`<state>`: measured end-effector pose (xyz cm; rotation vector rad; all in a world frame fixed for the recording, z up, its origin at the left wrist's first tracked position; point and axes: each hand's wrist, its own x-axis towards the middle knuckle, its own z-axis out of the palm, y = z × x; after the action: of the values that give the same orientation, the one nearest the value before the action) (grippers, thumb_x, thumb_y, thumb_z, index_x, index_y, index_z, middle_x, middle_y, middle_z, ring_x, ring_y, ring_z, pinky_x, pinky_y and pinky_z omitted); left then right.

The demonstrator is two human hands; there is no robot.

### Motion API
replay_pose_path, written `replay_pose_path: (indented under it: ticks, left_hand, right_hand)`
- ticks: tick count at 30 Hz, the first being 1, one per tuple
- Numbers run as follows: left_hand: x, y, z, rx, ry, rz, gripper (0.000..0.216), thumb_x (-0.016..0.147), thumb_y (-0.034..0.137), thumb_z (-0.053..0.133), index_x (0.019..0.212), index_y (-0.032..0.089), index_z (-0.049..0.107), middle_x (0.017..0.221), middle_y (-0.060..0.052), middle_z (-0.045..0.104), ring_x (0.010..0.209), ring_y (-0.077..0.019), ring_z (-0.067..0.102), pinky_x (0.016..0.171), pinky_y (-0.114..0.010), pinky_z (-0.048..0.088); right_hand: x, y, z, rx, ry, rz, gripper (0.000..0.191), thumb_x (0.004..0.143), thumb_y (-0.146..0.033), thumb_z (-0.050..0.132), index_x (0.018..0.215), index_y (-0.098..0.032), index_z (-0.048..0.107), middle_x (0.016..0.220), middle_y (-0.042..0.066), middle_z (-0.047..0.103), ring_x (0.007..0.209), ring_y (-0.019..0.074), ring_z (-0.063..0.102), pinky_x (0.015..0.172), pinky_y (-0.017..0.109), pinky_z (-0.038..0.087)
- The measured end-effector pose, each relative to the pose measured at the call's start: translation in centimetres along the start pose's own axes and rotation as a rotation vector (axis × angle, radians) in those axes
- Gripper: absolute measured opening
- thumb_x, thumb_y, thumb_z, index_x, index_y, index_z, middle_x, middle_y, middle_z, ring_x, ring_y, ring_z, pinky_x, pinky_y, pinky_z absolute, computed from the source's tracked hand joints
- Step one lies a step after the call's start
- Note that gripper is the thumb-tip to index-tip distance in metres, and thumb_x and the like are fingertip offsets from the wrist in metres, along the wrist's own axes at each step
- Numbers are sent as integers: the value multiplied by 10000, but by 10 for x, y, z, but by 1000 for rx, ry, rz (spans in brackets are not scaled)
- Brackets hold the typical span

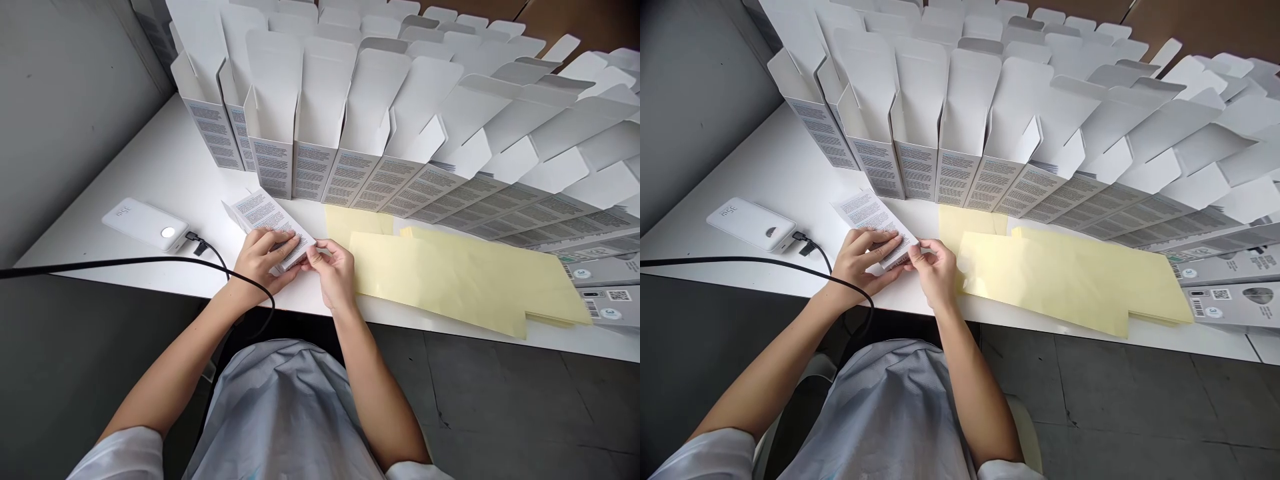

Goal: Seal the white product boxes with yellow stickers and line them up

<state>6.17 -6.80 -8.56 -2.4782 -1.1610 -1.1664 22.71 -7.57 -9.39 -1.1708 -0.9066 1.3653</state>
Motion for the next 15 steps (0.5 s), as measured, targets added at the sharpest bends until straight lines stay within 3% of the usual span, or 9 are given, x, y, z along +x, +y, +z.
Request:
replay_pose_path:
  ticks: [5,10,15]
  left_hand:
    - [-1,0,0,-31,-39,-44,443,817,438,682,1176,179,681,1144,-86,626,1029,-114,513,942,-296,497]
    - [-2,0,1,-59,-37,-70,449,818,441,683,1184,182,678,1127,-82,634,1014,-105,518,933,-284,490]
    - [-1,0,2,-46,-7,-48,459,806,459,697,1168,177,680,1113,-73,639,1011,-95,524,929,-269,485]
  right_hand:
    - [-4,-6,3,99,-17,31,360,737,-483,761,856,-157,663,760,29,692,630,134,639,626,279,568]
    - [-9,-5,5,17,-13,-41,368,727,-425,786,934,-155,646,830,36,698,683,132,633,628,266,566]
    - [-7,-6,12,-68,75,6,346,730,-424,760,873,-166,580,688,-5,656,517,109,580,520,244,498]
